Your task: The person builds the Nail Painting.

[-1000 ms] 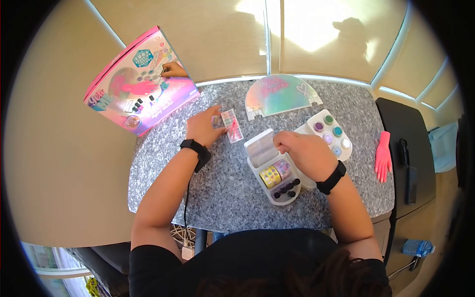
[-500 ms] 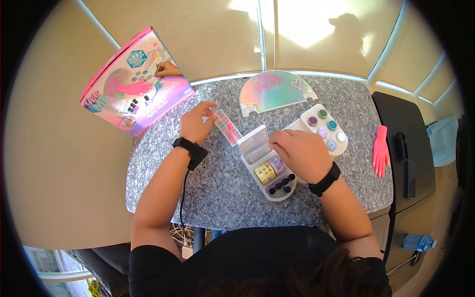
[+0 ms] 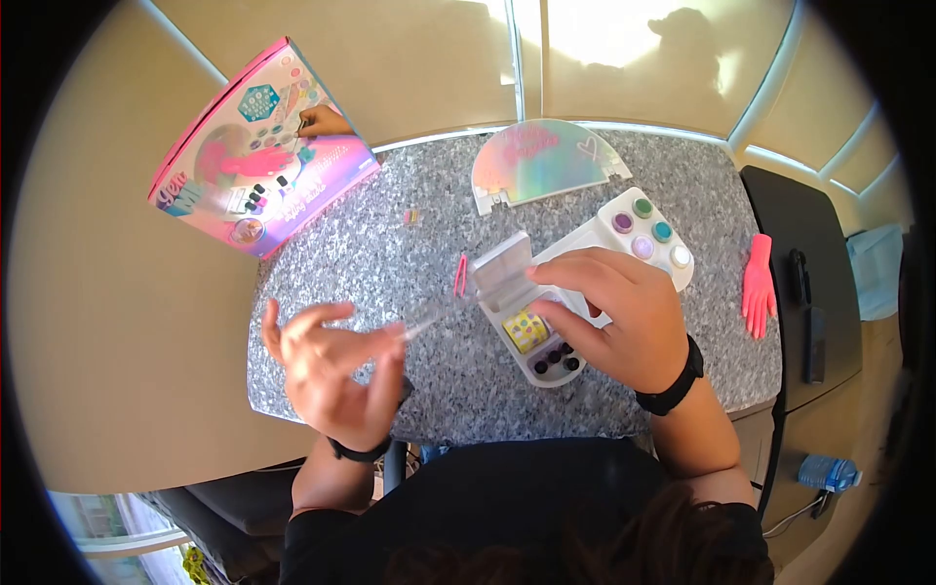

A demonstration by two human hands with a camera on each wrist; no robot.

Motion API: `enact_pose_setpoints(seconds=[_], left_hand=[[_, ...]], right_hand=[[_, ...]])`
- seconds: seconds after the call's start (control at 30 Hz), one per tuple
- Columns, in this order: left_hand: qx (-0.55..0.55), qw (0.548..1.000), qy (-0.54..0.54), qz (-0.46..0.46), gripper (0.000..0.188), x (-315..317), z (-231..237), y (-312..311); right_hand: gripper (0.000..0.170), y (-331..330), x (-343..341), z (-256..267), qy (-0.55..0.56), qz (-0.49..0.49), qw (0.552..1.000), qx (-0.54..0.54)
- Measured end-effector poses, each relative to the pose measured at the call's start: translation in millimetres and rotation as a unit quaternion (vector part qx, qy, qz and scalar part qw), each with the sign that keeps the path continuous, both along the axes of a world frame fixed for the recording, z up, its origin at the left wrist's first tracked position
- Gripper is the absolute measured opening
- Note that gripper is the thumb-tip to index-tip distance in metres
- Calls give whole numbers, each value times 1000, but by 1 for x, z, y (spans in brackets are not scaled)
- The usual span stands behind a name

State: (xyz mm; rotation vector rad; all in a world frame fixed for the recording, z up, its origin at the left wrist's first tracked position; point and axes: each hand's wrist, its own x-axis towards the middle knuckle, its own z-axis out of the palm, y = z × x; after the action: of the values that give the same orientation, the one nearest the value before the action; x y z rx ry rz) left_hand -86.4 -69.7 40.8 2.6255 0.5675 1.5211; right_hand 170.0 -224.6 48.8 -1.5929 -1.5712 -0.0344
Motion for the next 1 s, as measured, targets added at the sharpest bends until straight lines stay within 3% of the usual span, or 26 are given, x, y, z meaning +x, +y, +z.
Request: enact_pose_setpoints(seconds=[0.13, 0.33, 0.5, 0.57, 0.7, 0.8, 1.0], left_hand=[[-7, 997, 70, -11, 27, 1, -18, -22], [57, 996, 76, 6, 29, 29, -30, -30], [76, 990, 113, 22, 23, 43, -22, -22], [-20, 992, 121, -11, 20, 45, -16, -10], [-52, 993, 105, -7, 19, 40, -20, 31], [-159, 971, 179, 18, 19, 44, -26, 58], [-164, 925, 340, 24, 27, 58, -68, 78]], right_hand=[[21, 7, 3, -18, -61, 27, 996, 54], [21, 8, -3, -23, -91, 68, 993, -11], [14, 21, 1, -32, -129, 37, 990, -31], [13, 21, 3, -31, -124, 29, 992, -21], [12, 18, 8, -23, -112, 2, 993, -32], [10, 20, 11, -35, -92, 22, 995, -42], [7, 26, 12, -52, -23, 10, 996, -85]])
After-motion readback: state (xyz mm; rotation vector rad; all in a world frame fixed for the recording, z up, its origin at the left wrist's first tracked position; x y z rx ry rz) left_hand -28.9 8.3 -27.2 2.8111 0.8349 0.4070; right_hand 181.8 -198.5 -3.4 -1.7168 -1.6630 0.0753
